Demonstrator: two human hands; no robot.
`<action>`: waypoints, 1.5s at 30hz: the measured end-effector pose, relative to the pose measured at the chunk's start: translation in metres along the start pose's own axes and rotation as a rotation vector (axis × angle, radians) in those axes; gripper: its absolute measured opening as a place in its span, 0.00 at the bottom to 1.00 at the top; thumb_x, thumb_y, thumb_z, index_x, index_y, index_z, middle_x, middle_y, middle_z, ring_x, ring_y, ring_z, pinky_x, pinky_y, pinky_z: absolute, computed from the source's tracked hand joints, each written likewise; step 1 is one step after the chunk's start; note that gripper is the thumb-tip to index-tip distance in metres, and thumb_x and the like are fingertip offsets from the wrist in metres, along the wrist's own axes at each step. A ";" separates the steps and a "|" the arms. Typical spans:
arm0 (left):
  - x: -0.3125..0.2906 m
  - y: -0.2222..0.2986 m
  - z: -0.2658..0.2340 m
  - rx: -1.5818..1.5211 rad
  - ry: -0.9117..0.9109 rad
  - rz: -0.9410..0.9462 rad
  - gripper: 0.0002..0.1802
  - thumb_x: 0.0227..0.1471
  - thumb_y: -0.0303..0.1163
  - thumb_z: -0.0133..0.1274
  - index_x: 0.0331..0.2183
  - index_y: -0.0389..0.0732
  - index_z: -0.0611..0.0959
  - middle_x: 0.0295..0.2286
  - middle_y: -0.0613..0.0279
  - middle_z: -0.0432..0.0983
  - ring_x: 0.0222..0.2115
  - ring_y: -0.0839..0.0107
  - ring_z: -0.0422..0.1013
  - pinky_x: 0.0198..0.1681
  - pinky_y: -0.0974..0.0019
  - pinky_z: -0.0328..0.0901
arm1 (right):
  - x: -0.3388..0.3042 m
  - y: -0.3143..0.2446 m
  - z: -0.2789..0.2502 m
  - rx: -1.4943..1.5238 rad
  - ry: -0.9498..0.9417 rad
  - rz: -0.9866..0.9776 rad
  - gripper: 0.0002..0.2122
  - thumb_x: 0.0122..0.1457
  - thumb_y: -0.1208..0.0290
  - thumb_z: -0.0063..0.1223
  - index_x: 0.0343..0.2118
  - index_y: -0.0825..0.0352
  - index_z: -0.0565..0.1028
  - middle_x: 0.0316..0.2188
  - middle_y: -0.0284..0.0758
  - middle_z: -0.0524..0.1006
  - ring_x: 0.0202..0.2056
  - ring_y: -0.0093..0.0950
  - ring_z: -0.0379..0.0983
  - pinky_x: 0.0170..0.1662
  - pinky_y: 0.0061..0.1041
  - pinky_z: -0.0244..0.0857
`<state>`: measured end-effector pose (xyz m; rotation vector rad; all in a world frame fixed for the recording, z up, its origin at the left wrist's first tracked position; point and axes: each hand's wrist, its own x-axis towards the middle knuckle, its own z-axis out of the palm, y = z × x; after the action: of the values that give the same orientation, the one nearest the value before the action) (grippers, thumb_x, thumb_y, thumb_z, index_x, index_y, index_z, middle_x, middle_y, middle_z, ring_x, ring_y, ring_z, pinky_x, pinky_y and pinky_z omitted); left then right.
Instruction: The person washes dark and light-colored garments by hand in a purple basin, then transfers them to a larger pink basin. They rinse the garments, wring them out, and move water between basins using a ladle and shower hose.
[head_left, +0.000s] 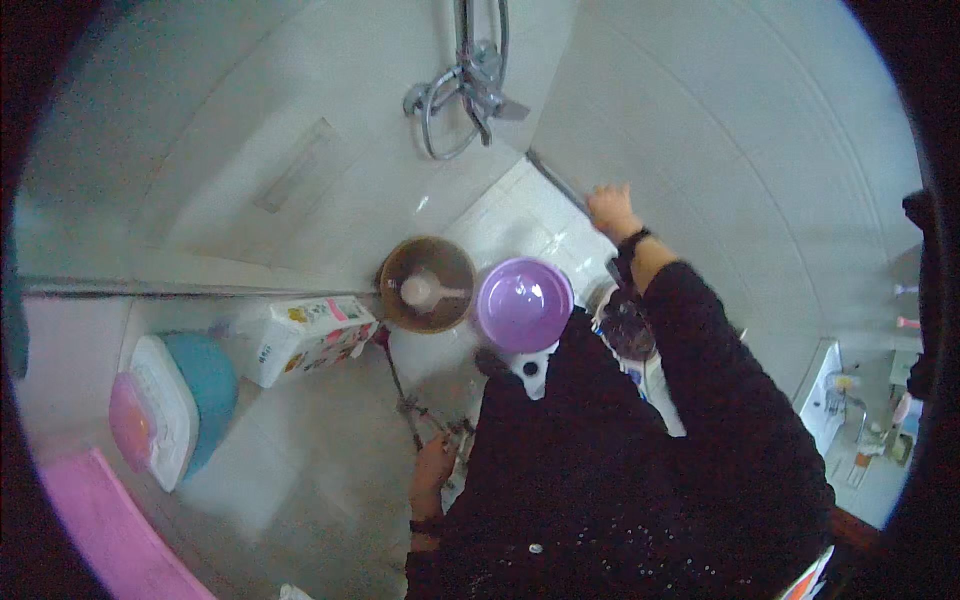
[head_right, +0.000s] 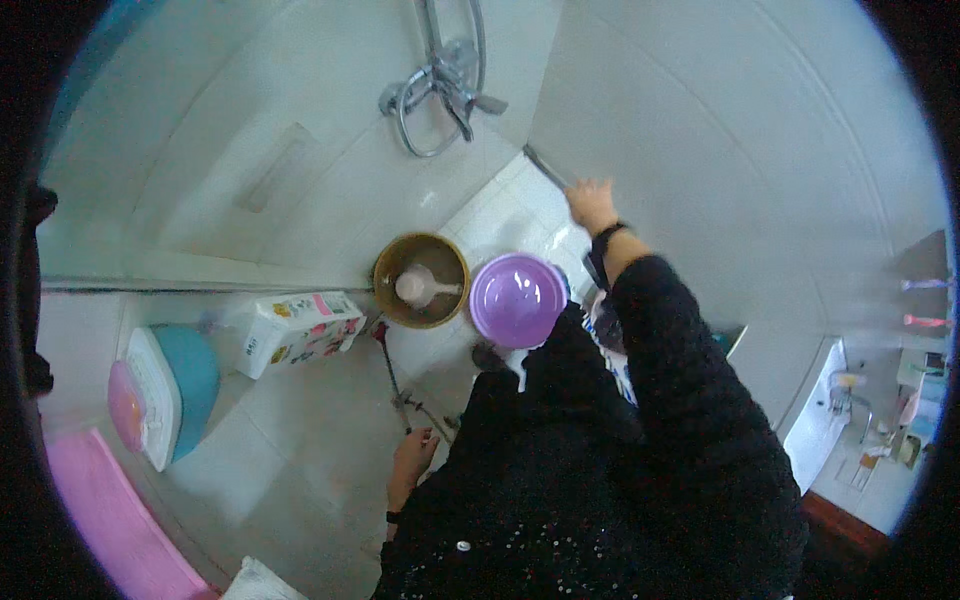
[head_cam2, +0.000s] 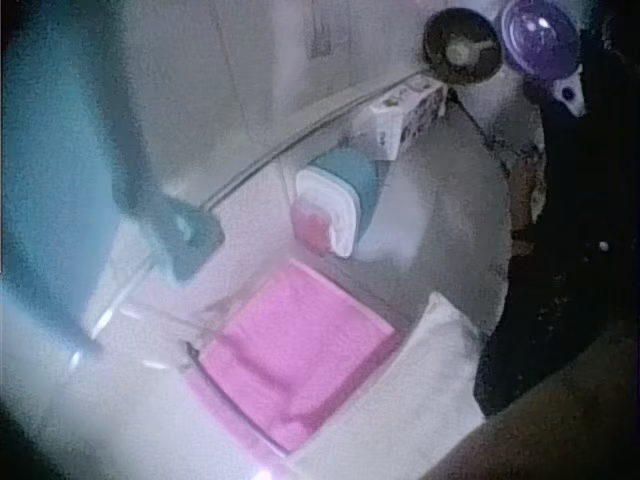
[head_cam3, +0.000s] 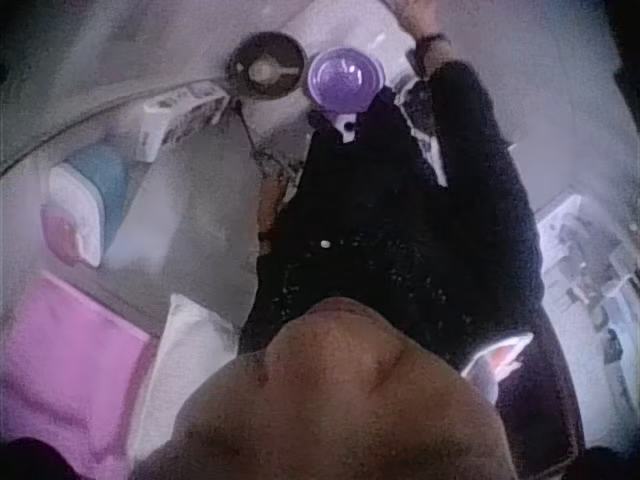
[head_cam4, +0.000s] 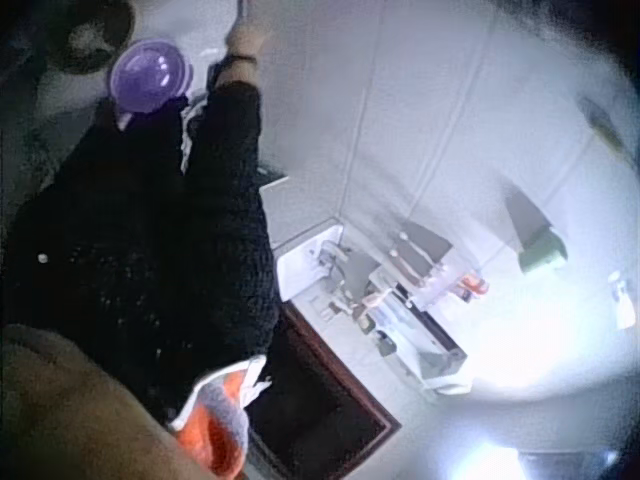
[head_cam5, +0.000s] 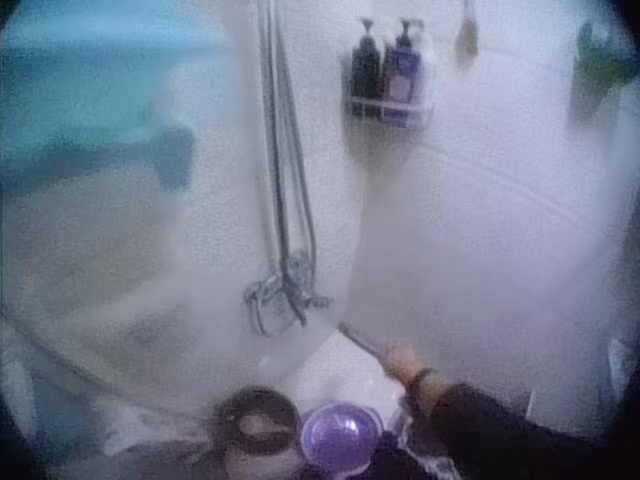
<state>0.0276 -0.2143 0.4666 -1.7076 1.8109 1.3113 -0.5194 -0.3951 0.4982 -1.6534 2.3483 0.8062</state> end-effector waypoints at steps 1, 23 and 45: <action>0.003 -0.007 0.001 0.044 -0.041 -0.018 0.26 0.56 0.44 0.51 0.52 0.40 0.75 0.46 0.51 0.76 0.43 0.55 0.74 0.47 0.53 0.67 | -0.007 -0.018 0.044 0.355 -0.018 0.000 0.25 0.56 0.52 0.53 0.56 0.53 0.70 0.55 0.40 0.71 0.56 0.41 0.66 0.56 0.47 0.61; 0.004 0.025 0.140 -0.106 -0.049 -0.208 0.19 0.54 0.33 0.52 0.46 0.35 0.76 0.41 0.48 0.76 0.41 0.51 0.74 0.44 0.54 0.68 | -0.048 -0.104 0.499 1.419 -0.786 0.587 0.36 0.54 0.48 0.55 0.62 0.56 0.56 0.54 0.39 0.65 0.48 0.40 0.69 0.43 0.54 0.64; 0.002 0.019 0.223 -0.157 -0.070 -0.091 0.19 0.56 0.32 0.52 0.49 0.38 0.75 0.42 0.50 0.77 0.43 0.54 0.74 0.46 0.57 0.68 | -0.026 -0.066 0.449 2.210 -0.294 0.953 0.13 0.47 0.78 0.49 0.38 0.74 0.72 0.30 0.39 0.73 0.31 0.34 0.73 0.32 0.35 0.71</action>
<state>-0.0670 -0.0443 0.3557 -1.7773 1.6100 1.4885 -0.5274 -0.1605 0.1088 0.4700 1.6997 -1.1747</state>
